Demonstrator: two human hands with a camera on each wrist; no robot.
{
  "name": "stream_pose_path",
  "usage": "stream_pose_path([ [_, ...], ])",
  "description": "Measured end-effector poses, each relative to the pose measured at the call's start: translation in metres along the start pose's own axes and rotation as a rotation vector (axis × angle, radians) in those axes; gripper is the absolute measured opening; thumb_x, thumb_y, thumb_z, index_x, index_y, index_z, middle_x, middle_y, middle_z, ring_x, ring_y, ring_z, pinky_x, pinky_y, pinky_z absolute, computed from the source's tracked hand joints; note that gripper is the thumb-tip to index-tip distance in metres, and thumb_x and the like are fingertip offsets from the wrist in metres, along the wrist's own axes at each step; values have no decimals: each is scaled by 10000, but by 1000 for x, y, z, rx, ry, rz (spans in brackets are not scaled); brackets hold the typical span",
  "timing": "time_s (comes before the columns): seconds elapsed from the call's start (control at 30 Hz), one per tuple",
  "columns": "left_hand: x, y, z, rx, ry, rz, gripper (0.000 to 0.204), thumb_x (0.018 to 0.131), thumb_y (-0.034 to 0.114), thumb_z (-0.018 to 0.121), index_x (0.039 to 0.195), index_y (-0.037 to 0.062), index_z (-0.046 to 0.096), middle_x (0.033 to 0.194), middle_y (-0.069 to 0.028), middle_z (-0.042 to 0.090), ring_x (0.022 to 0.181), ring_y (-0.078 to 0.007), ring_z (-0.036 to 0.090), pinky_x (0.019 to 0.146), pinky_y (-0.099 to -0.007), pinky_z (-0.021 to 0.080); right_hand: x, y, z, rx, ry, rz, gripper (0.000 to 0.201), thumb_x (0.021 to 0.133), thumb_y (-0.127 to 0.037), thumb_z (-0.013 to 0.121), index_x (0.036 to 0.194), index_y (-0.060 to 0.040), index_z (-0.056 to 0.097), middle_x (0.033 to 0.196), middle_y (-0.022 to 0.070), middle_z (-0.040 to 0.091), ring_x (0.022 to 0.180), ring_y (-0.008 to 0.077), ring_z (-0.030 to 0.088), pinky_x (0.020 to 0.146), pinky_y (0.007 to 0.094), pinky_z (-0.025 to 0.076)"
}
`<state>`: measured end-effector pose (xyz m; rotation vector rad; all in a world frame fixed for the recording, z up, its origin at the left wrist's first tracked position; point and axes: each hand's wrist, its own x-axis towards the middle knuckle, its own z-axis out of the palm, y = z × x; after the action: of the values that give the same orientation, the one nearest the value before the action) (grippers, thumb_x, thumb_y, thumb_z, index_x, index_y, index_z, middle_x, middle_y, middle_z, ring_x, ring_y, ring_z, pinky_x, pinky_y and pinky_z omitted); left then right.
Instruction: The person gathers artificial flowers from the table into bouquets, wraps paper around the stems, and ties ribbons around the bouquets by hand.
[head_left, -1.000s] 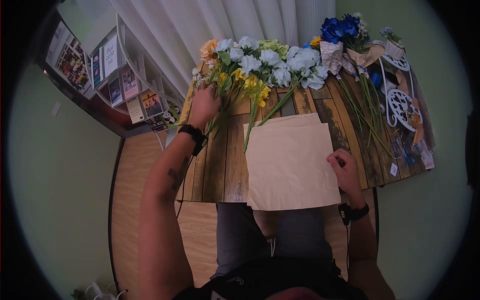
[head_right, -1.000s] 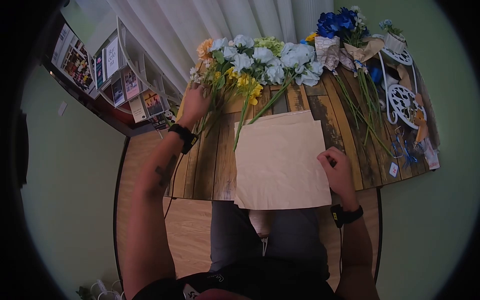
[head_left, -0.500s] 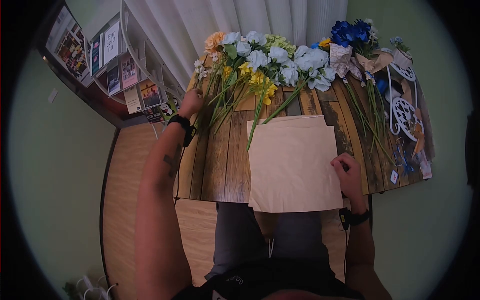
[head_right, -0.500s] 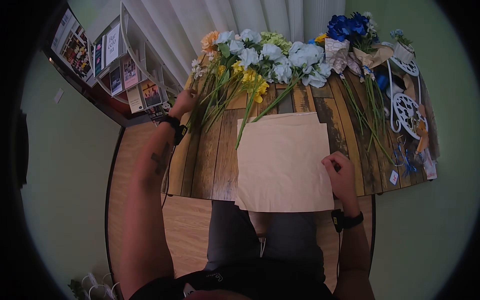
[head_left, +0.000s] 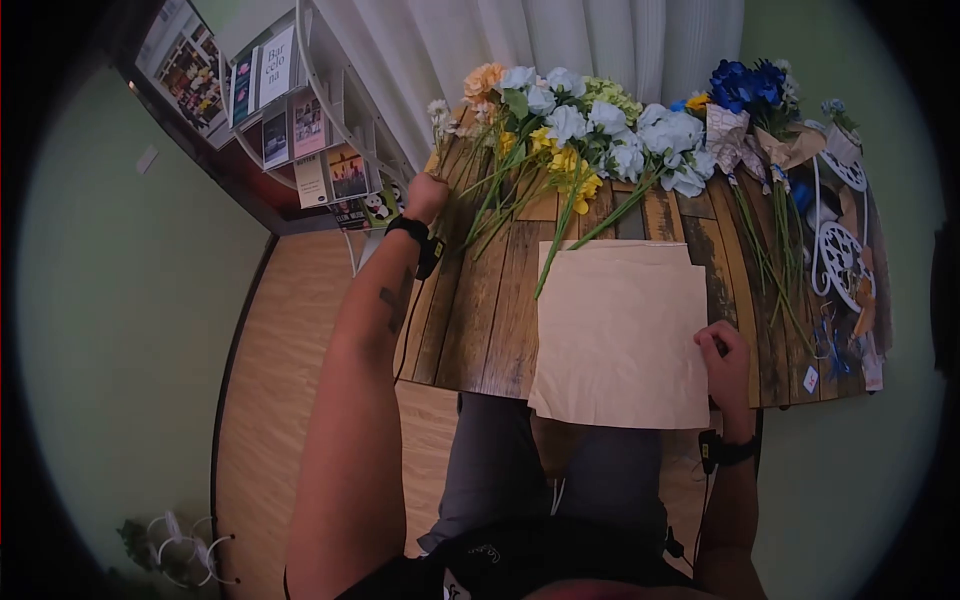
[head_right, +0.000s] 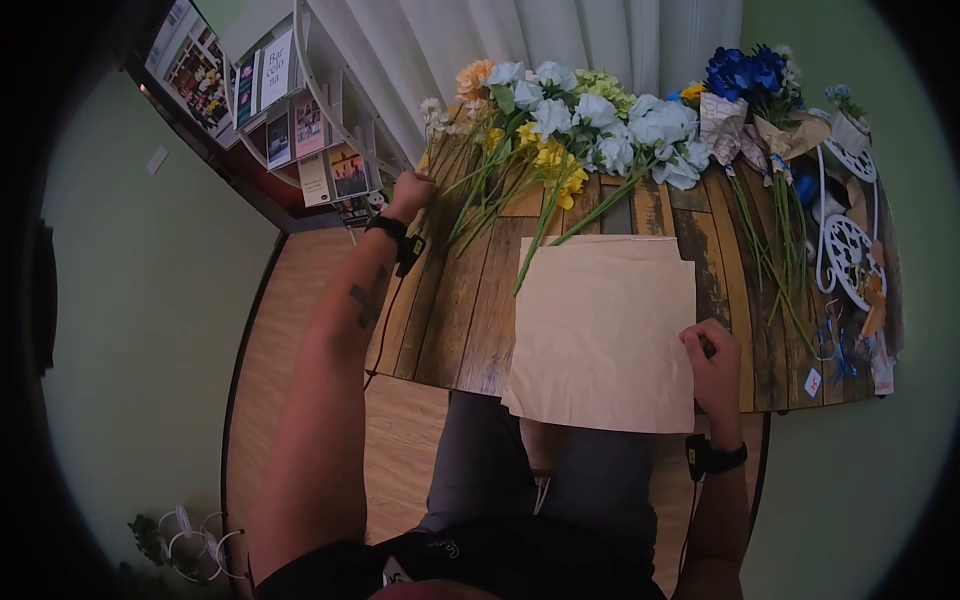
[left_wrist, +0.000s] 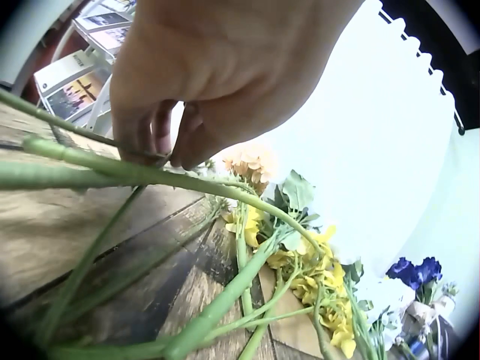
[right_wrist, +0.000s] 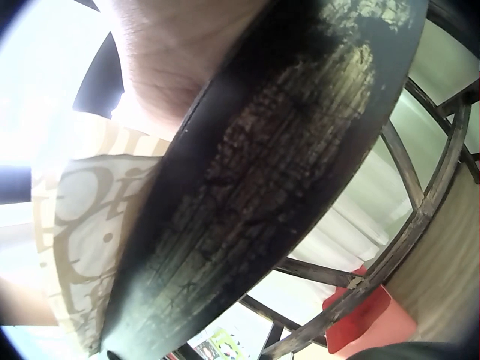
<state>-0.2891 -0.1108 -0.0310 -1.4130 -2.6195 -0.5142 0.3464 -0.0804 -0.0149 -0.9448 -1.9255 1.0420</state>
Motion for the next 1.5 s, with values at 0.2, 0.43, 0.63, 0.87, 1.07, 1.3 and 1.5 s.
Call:
stream_pose_path([
  [0.2,-31,30,-58,-645,474,-326,190,805,-9,636,955,12,751,880,-143,739,821,-225,709,780,-324,534,-2,1,0,-7,12,-8,114,907,-47,610,825,31,617,747,26,553,673,87,474,612,245,368],
  [0.43,-34,8,-97,-1017,534,-114,165,822,-52,636,968,25,635,876,-30,656,725,-110,602,628,-243,471,-3,5,1,30,36,-30,115,902,-51,611,821,31,616,729,29,546,664,95,478,611,253,374],
  [0.63,-65,34,-115,-1187,327,-104,154,853,-38,626,994,25,625,900,-35,669,732,-90,596,598,-223,439,-4,4,1,-1,50,-21,116,881,-46,635,803,39,627,725,37,553,650,102,495,608,254,392],
  [0.87,-94,79,-156,-1431,246,-177,413,947,61,580,1342,44,461,1167,-68,678,884,-91,617,760,-276,510,-5,4,-1,24,67,-30,89,871,-32,648,816,37,642,719,40,560,649,108,516,613,262,417],
  [1.07,-134,106,-184,-1452,351,-14,425,964,34,583,1383,41,506,1249,-50,655,989,-115,624,819,-292,530,-7,8,-1,44,69,-51,92,870,-27,645,801,33,637,725,43,570,649,111,529,610,261,421],
  [1.3,-182,120,-193,-1637,461,159,391,954,4,622,1337,29,551,1266,-84,646,1014,-136,635,818,-276,533,-6,13,-1,59,83,-59,94,867,-29,647,796,30,633,724,36,568,646,113,532,612,262,428],
  [1.5,-209,130,-204,-1682,468,223,377,953,2,626,1325,17,565,1254,-87,648,1015,-143,640,792,-281,550,-7,11,-3,32,62,-46,104,875,-40,651,807,35,628,721,38,555,653,110,531,617,262,429],
])
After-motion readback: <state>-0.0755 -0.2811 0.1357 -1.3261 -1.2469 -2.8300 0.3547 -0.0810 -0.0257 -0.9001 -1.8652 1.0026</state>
